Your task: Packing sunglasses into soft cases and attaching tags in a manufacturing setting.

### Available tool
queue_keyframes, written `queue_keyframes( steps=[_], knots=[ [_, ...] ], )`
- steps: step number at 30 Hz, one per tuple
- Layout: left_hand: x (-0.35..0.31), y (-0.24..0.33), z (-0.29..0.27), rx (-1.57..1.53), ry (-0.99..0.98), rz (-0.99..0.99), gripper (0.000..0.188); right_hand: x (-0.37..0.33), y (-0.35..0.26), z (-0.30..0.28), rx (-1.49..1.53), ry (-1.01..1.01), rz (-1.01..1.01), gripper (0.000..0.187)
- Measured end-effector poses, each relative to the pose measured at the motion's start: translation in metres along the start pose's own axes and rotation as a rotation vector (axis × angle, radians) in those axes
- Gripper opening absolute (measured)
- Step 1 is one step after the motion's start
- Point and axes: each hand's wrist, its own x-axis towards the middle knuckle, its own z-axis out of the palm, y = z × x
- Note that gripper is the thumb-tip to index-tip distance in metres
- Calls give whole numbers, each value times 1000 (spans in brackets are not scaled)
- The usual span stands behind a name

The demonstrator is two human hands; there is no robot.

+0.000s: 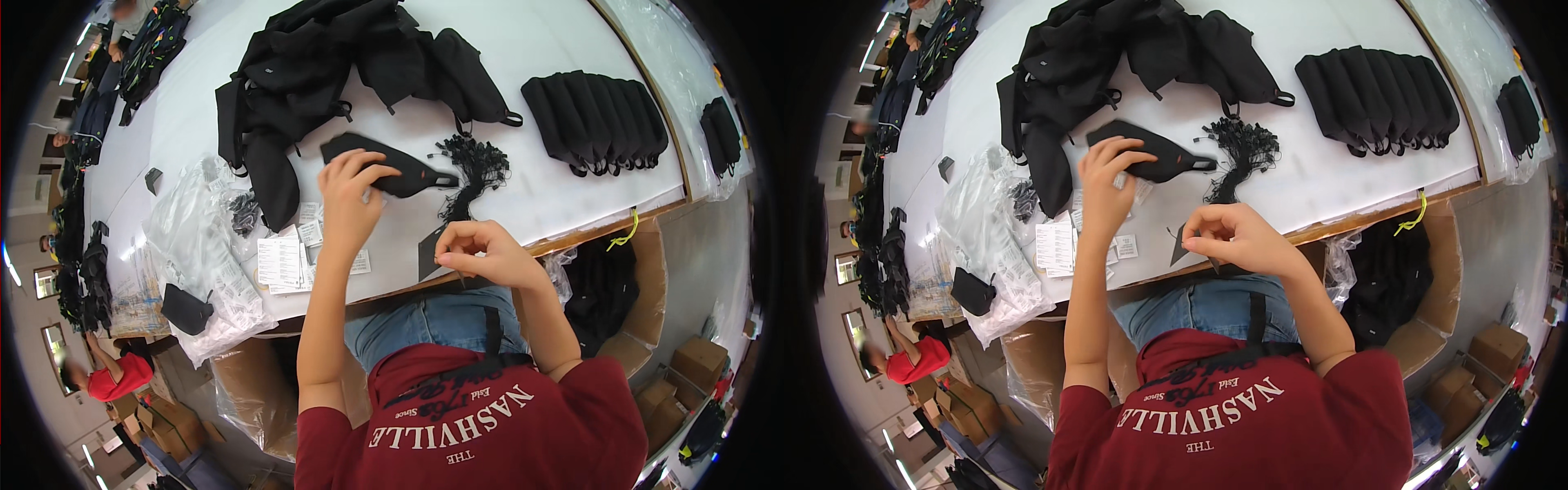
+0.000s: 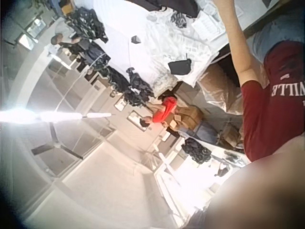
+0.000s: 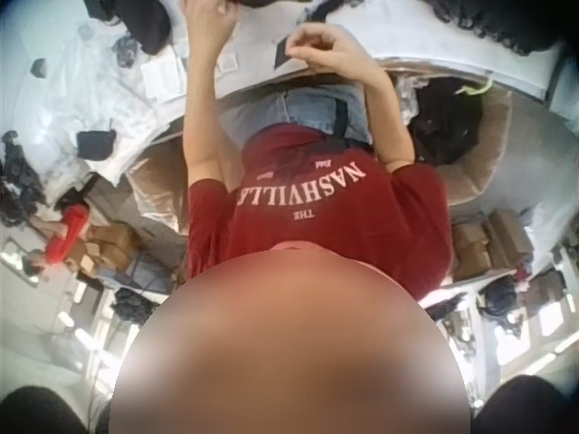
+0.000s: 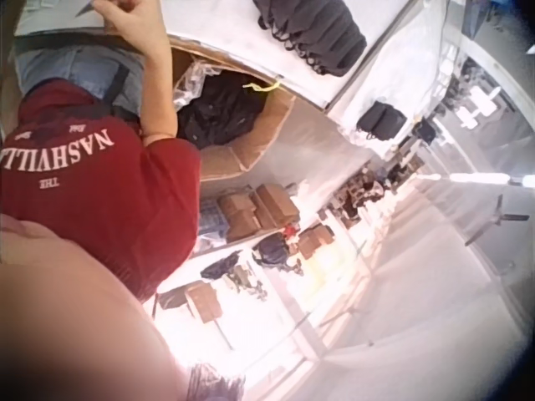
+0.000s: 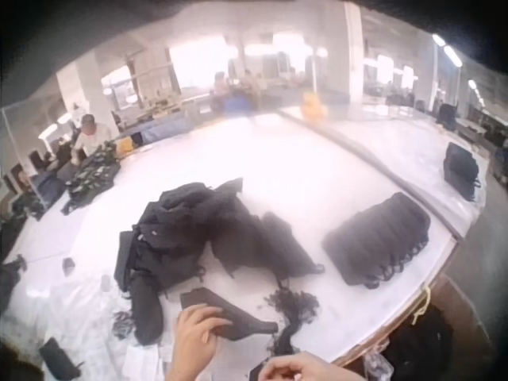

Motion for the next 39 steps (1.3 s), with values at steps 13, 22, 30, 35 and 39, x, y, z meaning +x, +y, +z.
queue_keyframes(
  steps=[13,22,30,35,39],
  knots=[
    [-60,13,32,80,-69,-104,30,3,2,2,-221,-14,-18,11],
    [-78,47,8,-78,284,-315,13,11,2,16,-498,359,-82,10],
    [-87,53,-2,-351,180,-486,11,26,5,31,-589,267,-248,9],
    [-88,51,0,-433,156,-510,14,24,9,32,-586,267,-302,10],
    [-85,55,-4,-564,307,-538,8,24,14,25,-385,287,-152,10]
  ],
)
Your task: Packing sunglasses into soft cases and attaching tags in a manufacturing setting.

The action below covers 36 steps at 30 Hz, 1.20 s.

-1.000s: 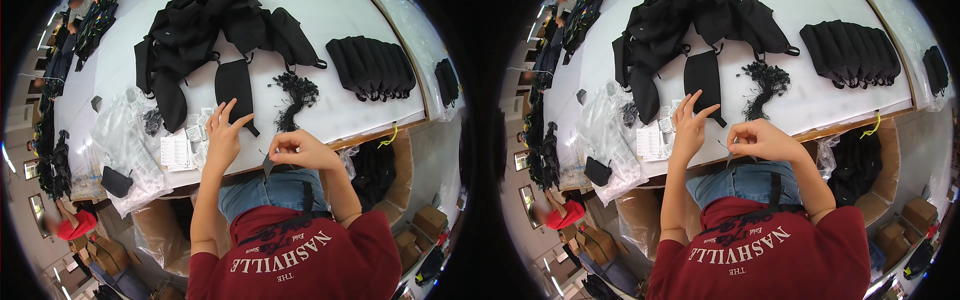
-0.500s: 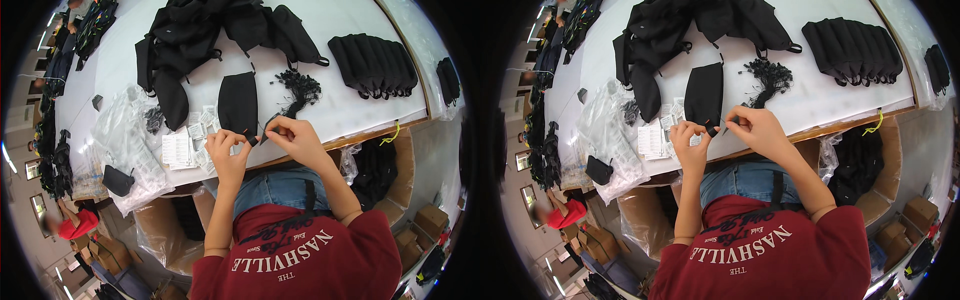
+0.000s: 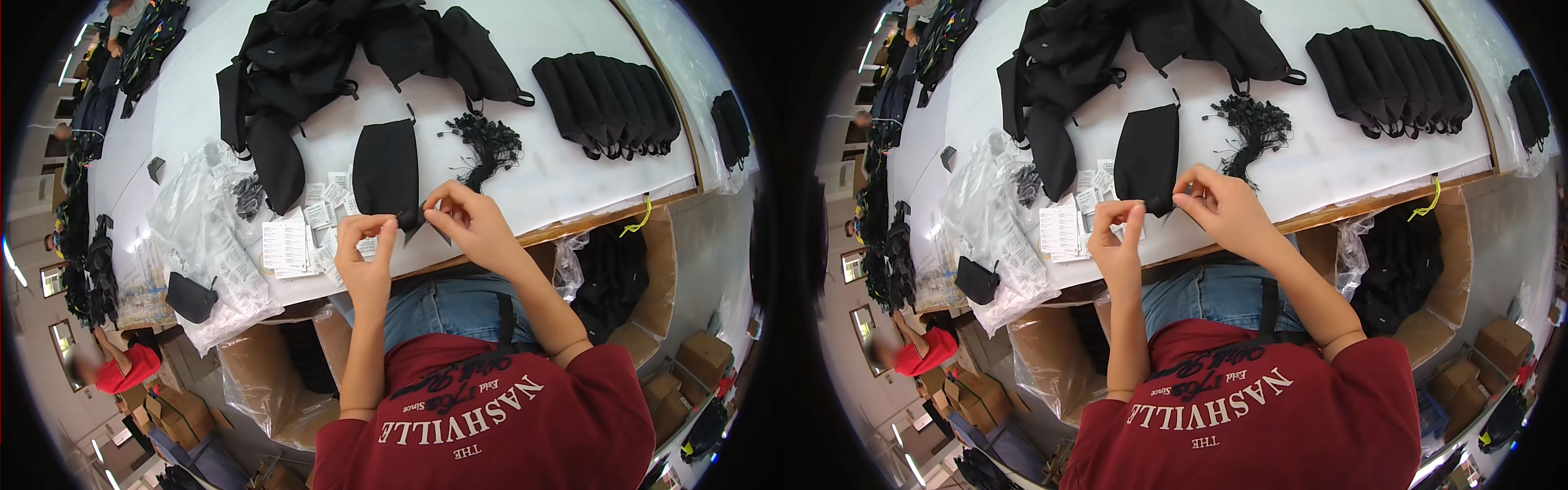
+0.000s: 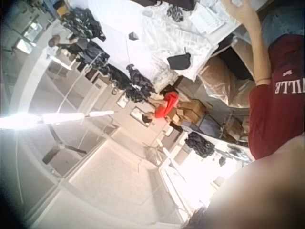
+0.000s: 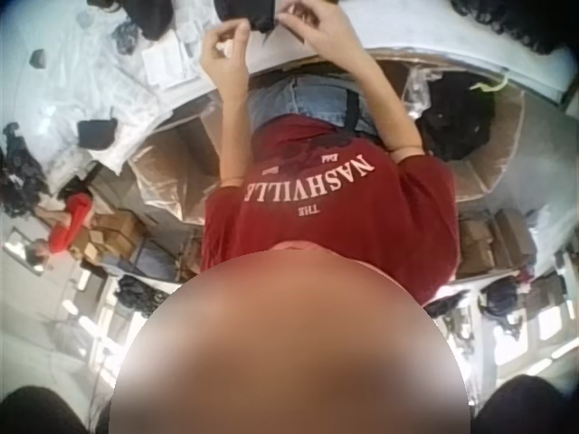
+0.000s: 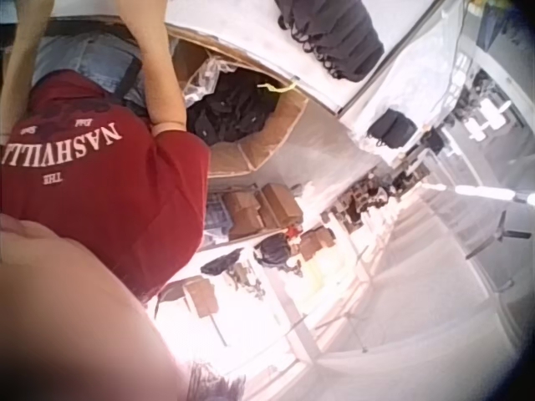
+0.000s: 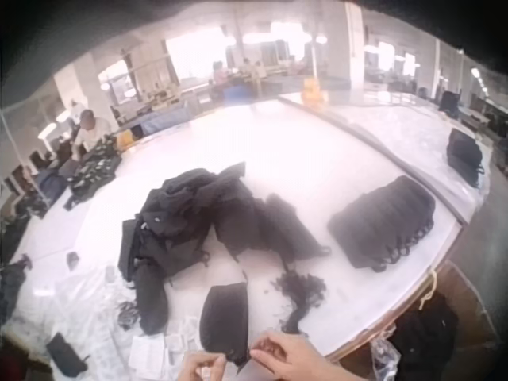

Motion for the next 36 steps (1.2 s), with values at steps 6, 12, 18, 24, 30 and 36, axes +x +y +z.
queue_keyframes(
  steps=[6,12,18,24,30,36],
  knots=[
    [1,18,-10,-405,-10,-206,5,-1,6,-15,429,-1,30,11],
    [-7,24,-10,-353,-130,-266,7,-2,-4,-11,558,-16,64,11],
    [-10,24,-3,-226,-248,-93,9,-4,-10,-2,669,-73,187,11],
    [-10,28,2,-134,-251,-45,8,-6,3,17,760,2,85,14],
    [-11,27,3,-107,-249,-46,8,-7,-2,16,695,12,143,18],
    [-12,26,4,-135,-237,-57,8,-7,-7,15,686,4,246,24]
  ],
)
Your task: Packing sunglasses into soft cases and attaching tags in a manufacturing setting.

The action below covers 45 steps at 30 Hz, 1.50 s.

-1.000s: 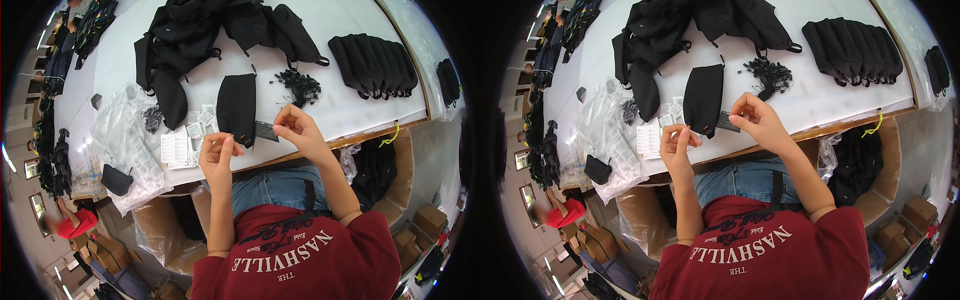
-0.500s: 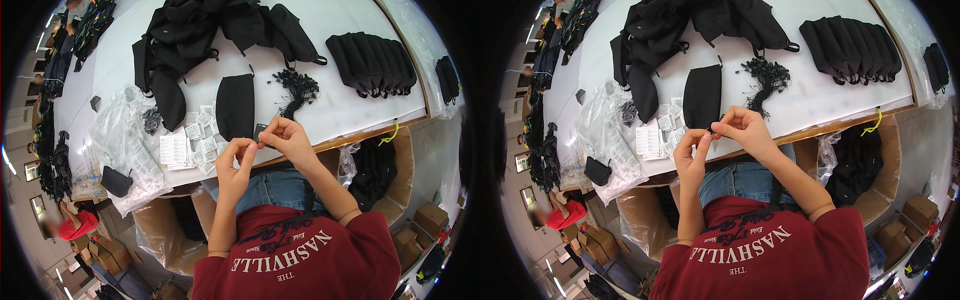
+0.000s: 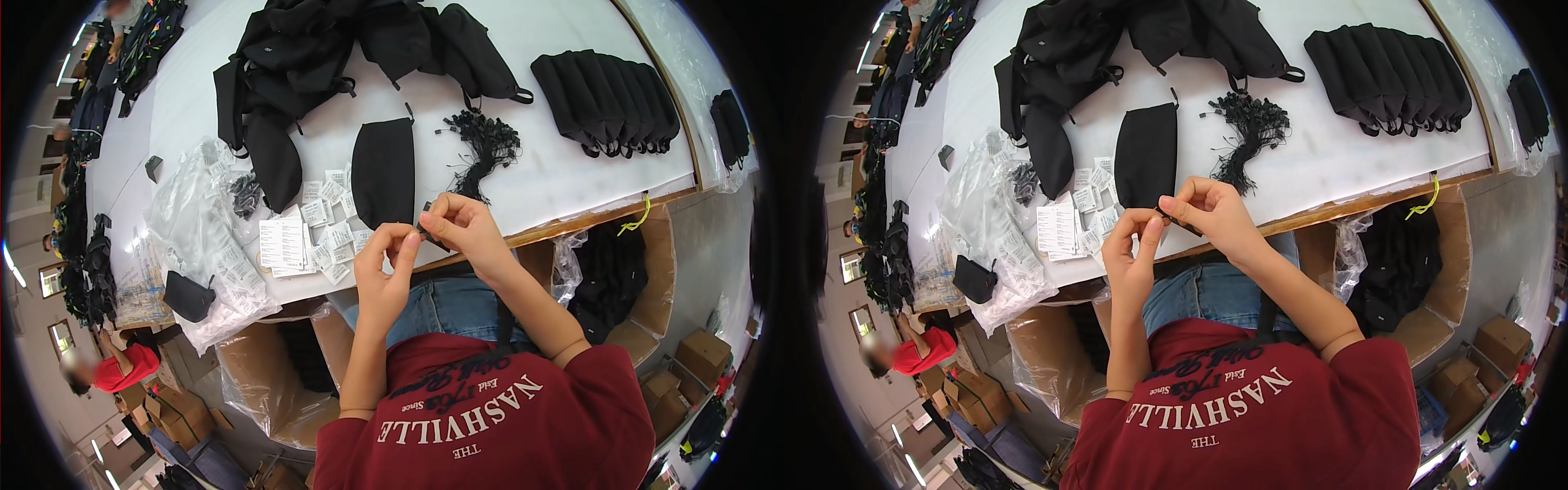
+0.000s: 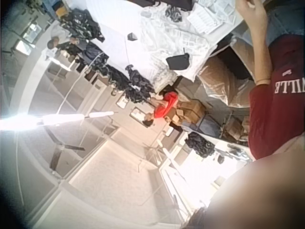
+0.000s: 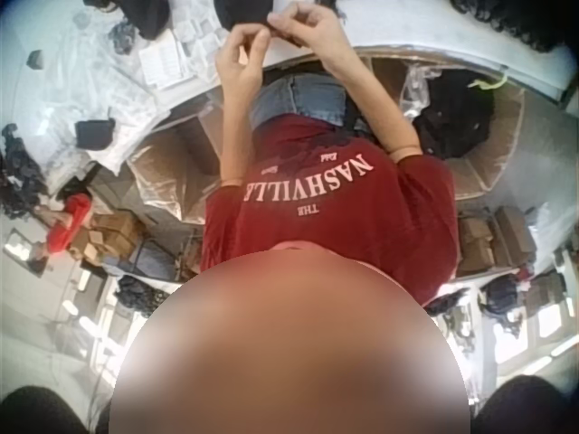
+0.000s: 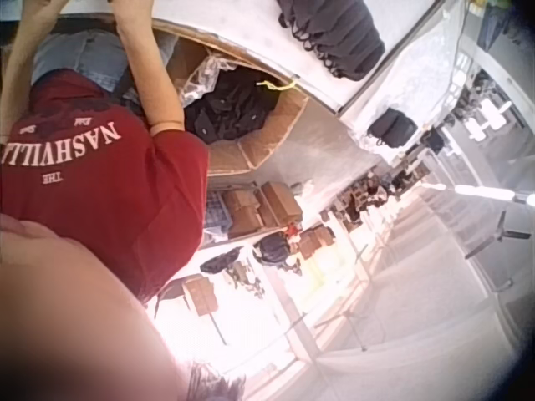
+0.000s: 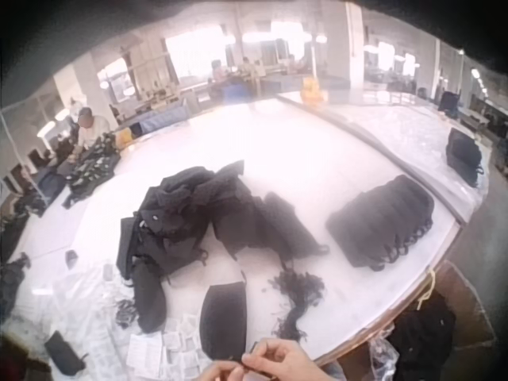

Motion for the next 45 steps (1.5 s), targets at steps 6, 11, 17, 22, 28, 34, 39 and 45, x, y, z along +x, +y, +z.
queue_keyframes(
  steps=[6,11,17,22,28,34,39,45],
  knots=[
    [0,1,1,50,15,0,10,1,9,0,16,-6,-154,20],
    [1,-5,1,22,1,-24,8,-2,8,0,-279,69,-261,21],
    [4,-21,-13,-305,-206,-179,12,0,9,-8,38,-202,-101,22],
    [2,-28,-18,-398,-307,-184,12,-5,13,0,164,-258,-47,22],
    [1,-27,-18,-389,-266,-182,10,-7,9,4,164,-242,-7,23],
    [0,-22,-20,-406,-200,-247,11,10,6,-9,10,-141,16,16],
    [-7,-1,-19,-350,-252,-119,7,43,34,-45,-308,102,-32,21],
    [-11,9,-16,-235,-547,-75,8,49,35,-39,-376,-48,146,23]
  ],
)
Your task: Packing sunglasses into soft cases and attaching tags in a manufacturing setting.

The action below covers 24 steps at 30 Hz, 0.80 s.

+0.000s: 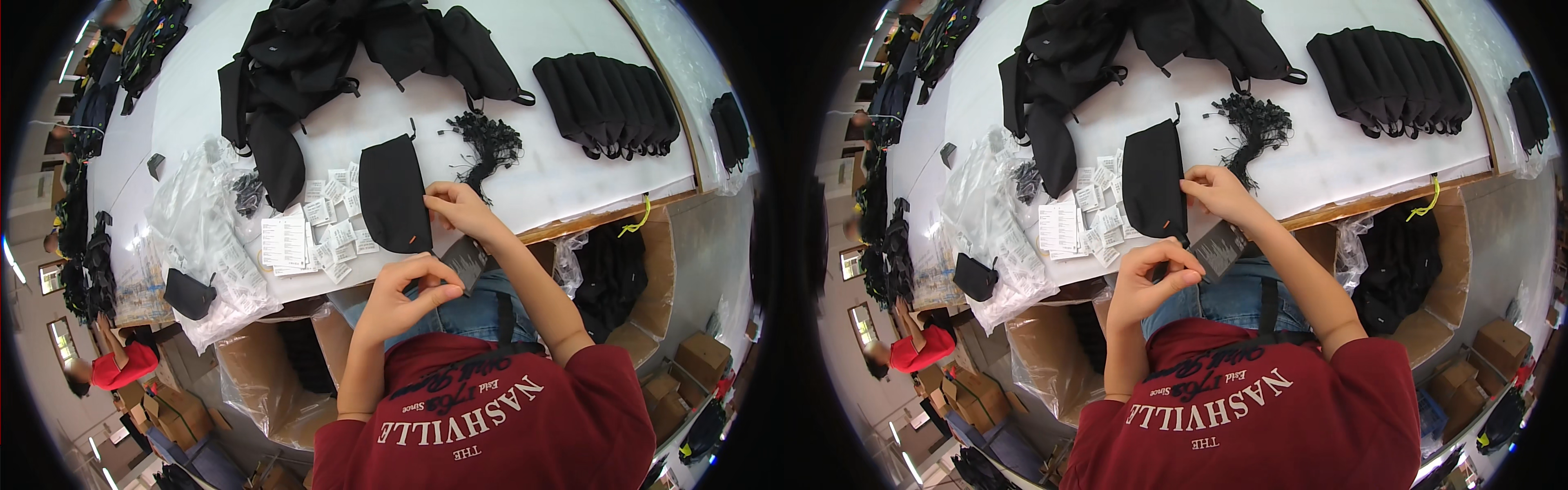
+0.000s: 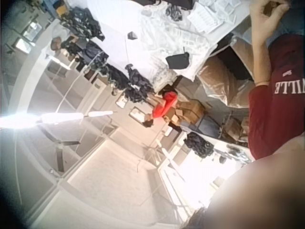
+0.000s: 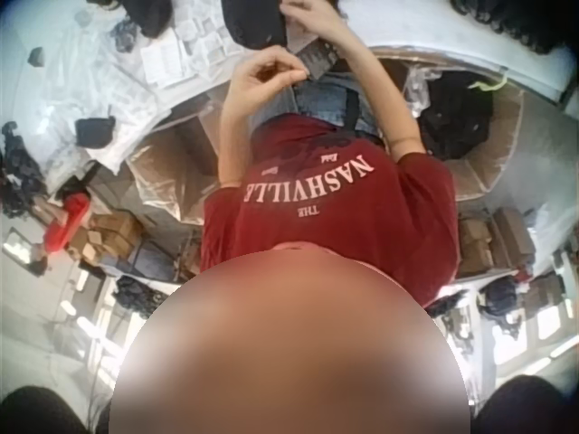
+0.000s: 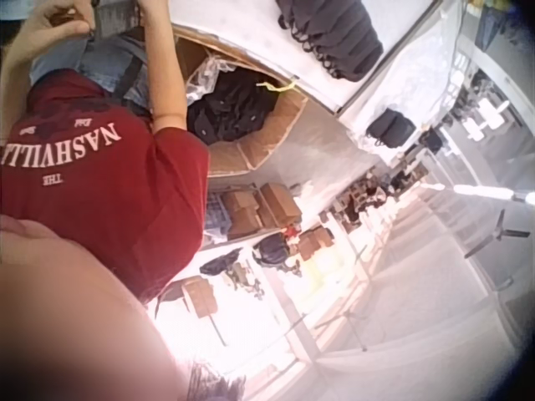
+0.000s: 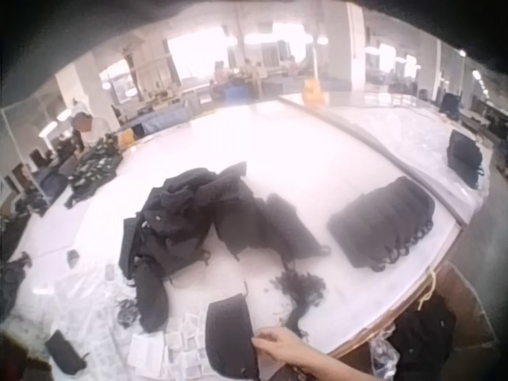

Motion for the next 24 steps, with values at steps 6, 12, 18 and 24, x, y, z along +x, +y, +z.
queue_keyframes(
  steps=[6,12,18,24],
  knots=[
    [20,3,-18,918,435,263,24,-44,-56,2,-529,19,-378,16],
    [9,-4,-26,1127,427,377,26,-74,-92,1,-776,43,-533,13],
    [4,-10,-24,1103,423,470,25,-81,-89,4,-796,148,-611,12],
    [10,-9,-24,1007,311,538,34,-81,-89,6,-766,161,-600,11]
  ],
)
